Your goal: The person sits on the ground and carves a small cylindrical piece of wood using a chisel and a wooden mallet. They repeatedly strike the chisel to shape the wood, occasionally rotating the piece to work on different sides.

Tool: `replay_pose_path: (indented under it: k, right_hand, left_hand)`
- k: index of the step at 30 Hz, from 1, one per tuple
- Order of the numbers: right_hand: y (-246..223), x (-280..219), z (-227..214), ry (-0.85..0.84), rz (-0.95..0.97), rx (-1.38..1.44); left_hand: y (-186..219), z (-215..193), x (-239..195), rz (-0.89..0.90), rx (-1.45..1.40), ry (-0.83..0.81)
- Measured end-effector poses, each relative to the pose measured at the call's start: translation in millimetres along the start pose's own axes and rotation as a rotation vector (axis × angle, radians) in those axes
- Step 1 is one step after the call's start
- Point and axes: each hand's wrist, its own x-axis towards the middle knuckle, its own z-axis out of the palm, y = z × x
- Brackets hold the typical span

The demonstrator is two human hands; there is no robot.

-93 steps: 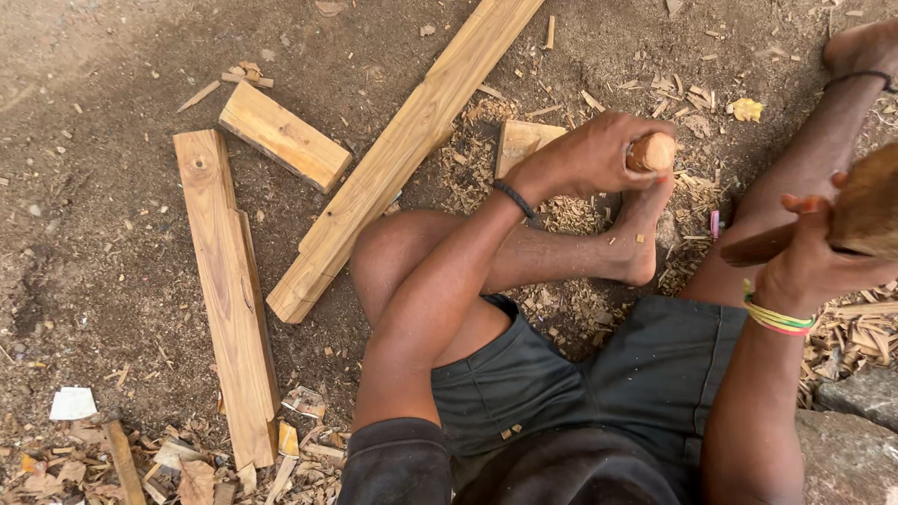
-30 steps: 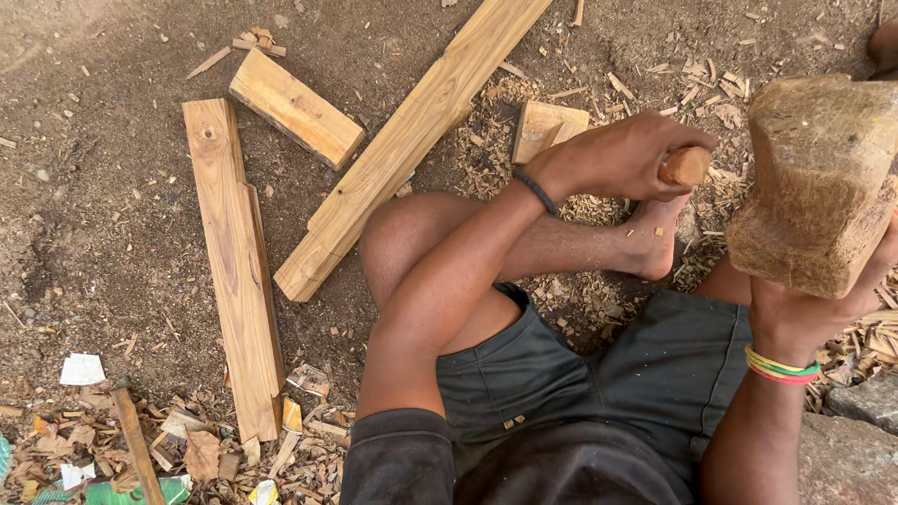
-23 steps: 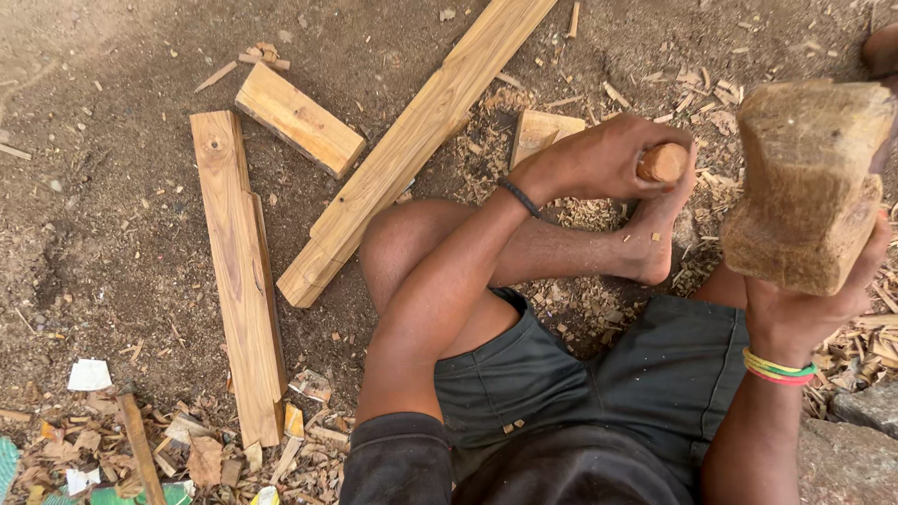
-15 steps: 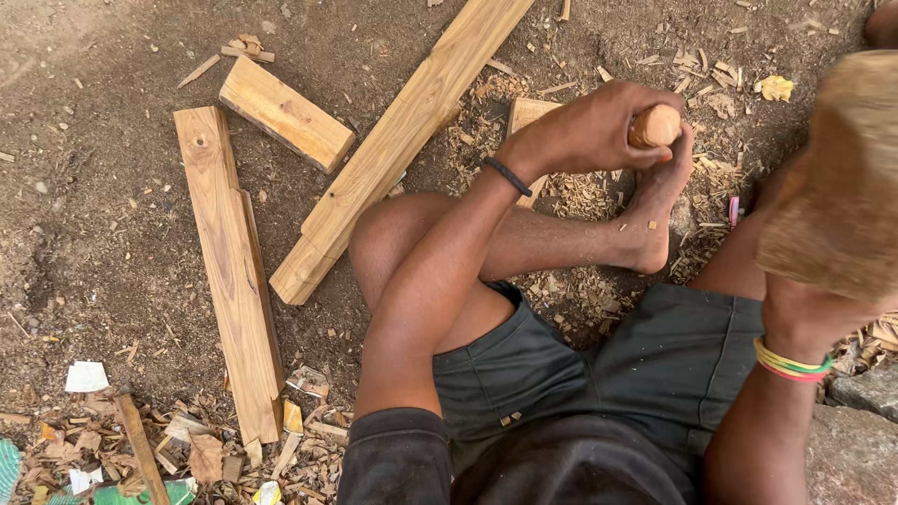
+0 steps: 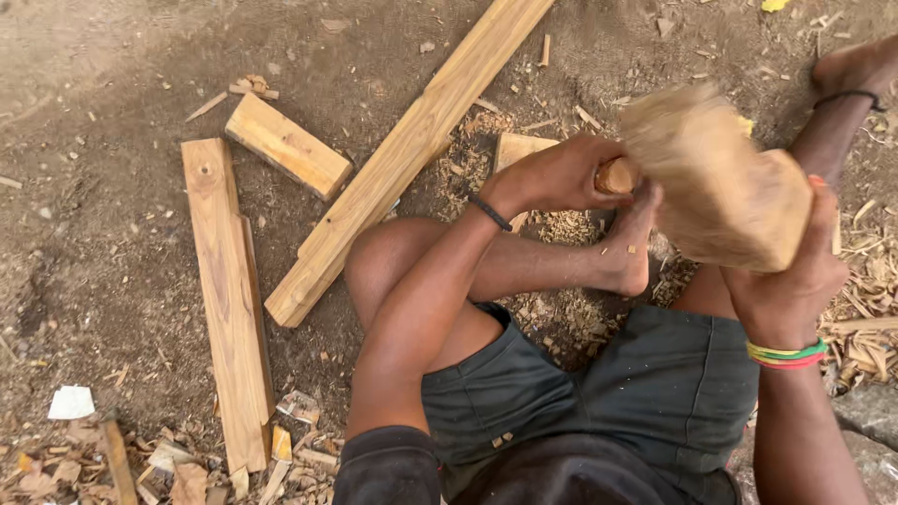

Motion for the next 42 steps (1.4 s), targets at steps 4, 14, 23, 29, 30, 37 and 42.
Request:
replay_pose_path:
  k: [4,14,23,29,30,37,42]
  right_hand:
    - [5.0,-11.3,7.7,0.169,0.103,0.040]
    - [1.6,7.7,-2.0,-0.186,0.109,-0.137]
    - [4.0,4.9,3.5,0.206,0.242,0.166]
    - [-11.7,50.1,-8.3,-0.256,-0.020,-0.306]
    - [-12.1,51.4,-13.2,-0.251,-0.007,-0.284]
    - [-1.1,40.8,-8.8,0.211,0.009,0.162]
    - [3.3,32.6,1.3,0.209,0.110,0.205]
  left_hand:
    - [-1.2,-7.6,2.7,0.078,0.045,0.042]
    - [-8.4,-0.7,-9.6,0.191,-0.004,0.099]
    - [-18.8,-9.3,-4.8,-0.057,0.096,-0.028]
    - [-56.3,4.2,-8.2,0.254,0.100,0.079]
    - [-55.9,-2.3,-9.3,0.147,0.056,0.049]
    - [-15.6,-35.9,-17.7,0.024,-0.159,0.096]
    - [0.0,-57.5,-34.9,0.160,-0.122,0.209]
